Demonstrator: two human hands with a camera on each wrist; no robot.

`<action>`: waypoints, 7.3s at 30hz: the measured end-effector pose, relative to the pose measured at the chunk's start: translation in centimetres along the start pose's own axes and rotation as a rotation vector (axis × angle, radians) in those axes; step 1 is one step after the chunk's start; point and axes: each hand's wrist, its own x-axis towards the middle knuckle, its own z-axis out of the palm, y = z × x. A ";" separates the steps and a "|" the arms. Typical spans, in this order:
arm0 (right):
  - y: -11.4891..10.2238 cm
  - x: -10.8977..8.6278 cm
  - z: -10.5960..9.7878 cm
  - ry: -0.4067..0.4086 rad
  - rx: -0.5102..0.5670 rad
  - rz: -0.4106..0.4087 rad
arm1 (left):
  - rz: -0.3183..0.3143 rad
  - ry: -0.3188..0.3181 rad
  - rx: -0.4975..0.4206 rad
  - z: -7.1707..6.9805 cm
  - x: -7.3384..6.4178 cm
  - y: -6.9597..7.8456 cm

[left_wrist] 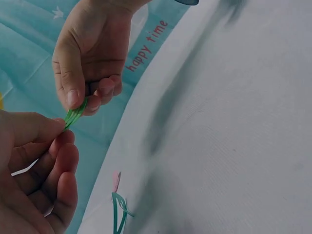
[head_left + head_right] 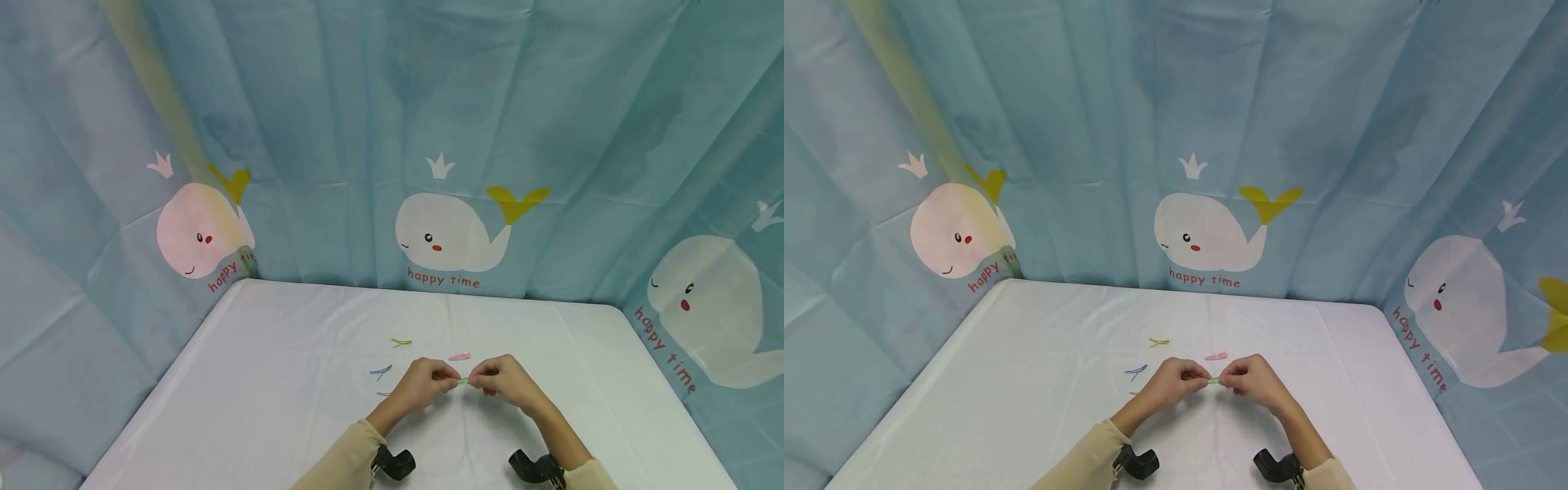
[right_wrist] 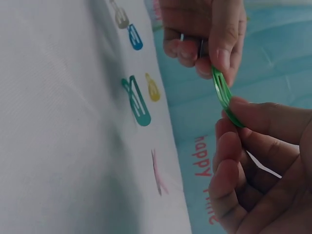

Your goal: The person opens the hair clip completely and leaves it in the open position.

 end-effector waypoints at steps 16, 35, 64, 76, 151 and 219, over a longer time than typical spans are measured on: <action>-0.6 -0.2 0.5 0.009 0.132 -0.002 | -0.007 0.025 -0.083 -0.6 -0.8 0.6; -0.6 -0.3 1.1 -0.044 0.203 -0.071 | 0.019 0.089 -0.143 -0.5 -1.1 0.5; 0.3 0.1 1.5 -0.075 0.352 -0.155 | -0.043 0.061 -0.274 -0.9 -0.9 0.2; 0.2 0.4 1.2 -0.044 0.405 -0.040 | -0.009 0.062 -0.250 -0.7 -0.9 -0.2; 2.3 0.4 0.8 -0.181 -0.042 -0.014 | -0.050 -0.050 0.303 1.9 -1.5 -0.1; 1.9 6.6 -1.0 0.208 -0.291 0.121 | -0.266 0.010 0.354 -0.2 7.0 -0.9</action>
